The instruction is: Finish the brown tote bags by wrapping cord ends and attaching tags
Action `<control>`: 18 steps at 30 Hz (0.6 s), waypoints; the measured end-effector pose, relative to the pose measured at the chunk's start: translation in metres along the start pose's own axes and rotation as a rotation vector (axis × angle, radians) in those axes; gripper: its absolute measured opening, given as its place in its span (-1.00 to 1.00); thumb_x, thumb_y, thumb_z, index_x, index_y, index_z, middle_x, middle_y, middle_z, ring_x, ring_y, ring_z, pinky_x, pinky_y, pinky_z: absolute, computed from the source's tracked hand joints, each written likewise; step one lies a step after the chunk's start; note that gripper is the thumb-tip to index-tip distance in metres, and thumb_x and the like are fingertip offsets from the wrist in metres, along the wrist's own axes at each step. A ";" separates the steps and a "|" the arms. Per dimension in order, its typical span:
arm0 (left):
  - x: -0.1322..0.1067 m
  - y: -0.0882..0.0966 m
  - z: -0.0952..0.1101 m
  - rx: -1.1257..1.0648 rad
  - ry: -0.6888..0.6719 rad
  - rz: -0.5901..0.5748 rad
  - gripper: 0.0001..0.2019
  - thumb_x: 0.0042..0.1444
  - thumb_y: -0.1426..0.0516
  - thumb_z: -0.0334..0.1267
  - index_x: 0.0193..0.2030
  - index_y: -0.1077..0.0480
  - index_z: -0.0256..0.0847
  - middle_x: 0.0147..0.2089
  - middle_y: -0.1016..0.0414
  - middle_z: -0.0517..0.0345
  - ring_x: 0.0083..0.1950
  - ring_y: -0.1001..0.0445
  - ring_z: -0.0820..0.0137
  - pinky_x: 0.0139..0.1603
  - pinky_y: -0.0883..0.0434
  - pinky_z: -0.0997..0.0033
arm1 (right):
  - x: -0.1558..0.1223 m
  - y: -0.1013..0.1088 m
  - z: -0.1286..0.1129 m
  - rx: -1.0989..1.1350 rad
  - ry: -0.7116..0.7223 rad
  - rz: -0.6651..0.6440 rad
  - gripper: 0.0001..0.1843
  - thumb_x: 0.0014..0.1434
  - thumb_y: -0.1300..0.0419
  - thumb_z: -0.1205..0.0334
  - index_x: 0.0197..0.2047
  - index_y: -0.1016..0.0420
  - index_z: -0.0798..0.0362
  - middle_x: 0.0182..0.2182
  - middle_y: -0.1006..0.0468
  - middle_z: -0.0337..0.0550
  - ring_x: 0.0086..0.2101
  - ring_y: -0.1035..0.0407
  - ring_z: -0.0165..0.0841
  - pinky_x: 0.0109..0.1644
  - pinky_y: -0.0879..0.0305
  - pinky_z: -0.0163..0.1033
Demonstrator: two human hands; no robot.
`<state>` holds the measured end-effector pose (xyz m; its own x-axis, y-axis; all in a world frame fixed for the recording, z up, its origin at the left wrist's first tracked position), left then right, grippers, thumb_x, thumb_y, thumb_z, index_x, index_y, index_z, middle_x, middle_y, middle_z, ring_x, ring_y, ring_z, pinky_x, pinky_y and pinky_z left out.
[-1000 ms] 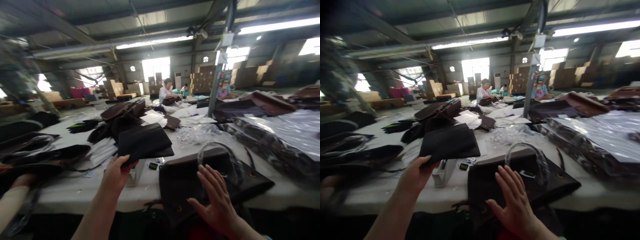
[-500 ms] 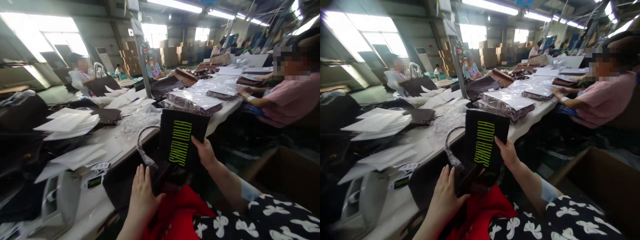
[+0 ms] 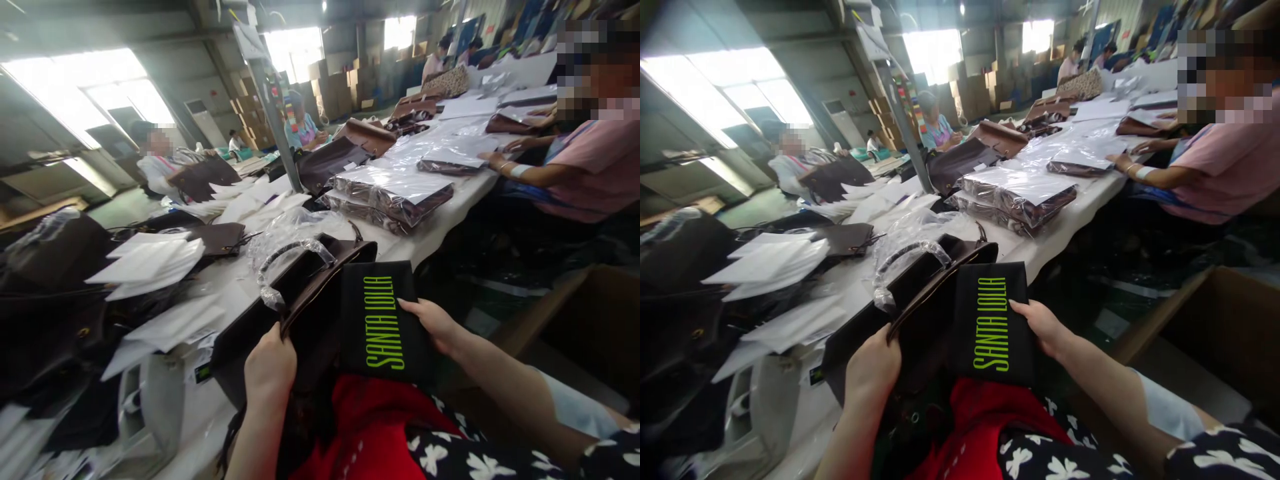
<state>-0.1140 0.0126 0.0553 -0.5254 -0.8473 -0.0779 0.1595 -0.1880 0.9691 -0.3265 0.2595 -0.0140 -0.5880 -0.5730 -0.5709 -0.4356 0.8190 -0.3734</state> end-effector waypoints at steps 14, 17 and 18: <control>-0.006 0.009 0.015 0.030 -0.032 0.142 -0.58 0.22 0.08 -0.29 0.17 -0.33 -0.32 0.01 -0.54 -0.18 -0.05 -0.54 0.16 -0.07 -0.42 0.28 | 0.049 -0.067 0.034 0.170 -0.025 0.007 -0.82 0.21 -0.11 0.29 -0.17 -0.47 0.18 -0.29 -0.63 0.02 -0.26 -0.54 -0.22 -0.06 -0.47 -0.08; -0.014 0.008 0.030 0.053 -0.098 0.196 -0.57 0.21 0.08 -0.32 0.18 -0.32 -0.35 0.00 -0.54 -0.19 -0.03 -0.54 0.19 -0.05 -0.42 0.33 | 0.080 -0.090 0.050 0.218 -0.052 0.102 -0.79 0.23 -0.06 0.26 -0.15 -0.45 0.14 -0.38 -0.61 -0.04 -0.29 -0.52 -0.23 -0.08 -0.47 -0.07; -0.015 0.005 0.034 0.056 -0.118 0.198 -0.57 0.21 0.08 -0.33 0.18 -0.31 -0.36 0.00 -0.54 -0.20 -0.02 -0.53 0.19 -0.04 -0.42 0.33 | 0.089 -0.099 0.059 0.235 -0.091 0.106 -0.77 0.23 -0.03 0.24 -0.14 -0.44 0.13 -0.39 -0.60 -0.05 -0.29 -0.51 -0.23 -0.09 -0.47 -0.06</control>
<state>-0.1332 0.0411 0.0695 -0.5828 -0.8005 0.1397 0.2242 0.0069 0.9745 -0.2956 0.1293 -0.0717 -0.5531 -0.4879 -0.6753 -0.1985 0.8644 -0.4619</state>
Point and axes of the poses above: each hand's wrist, its own x-axis towards the middle knuckle, its own y-axis out of the back of the hand, z = x × y, the point moved 10 cm from there along x, towards the middle knuckle
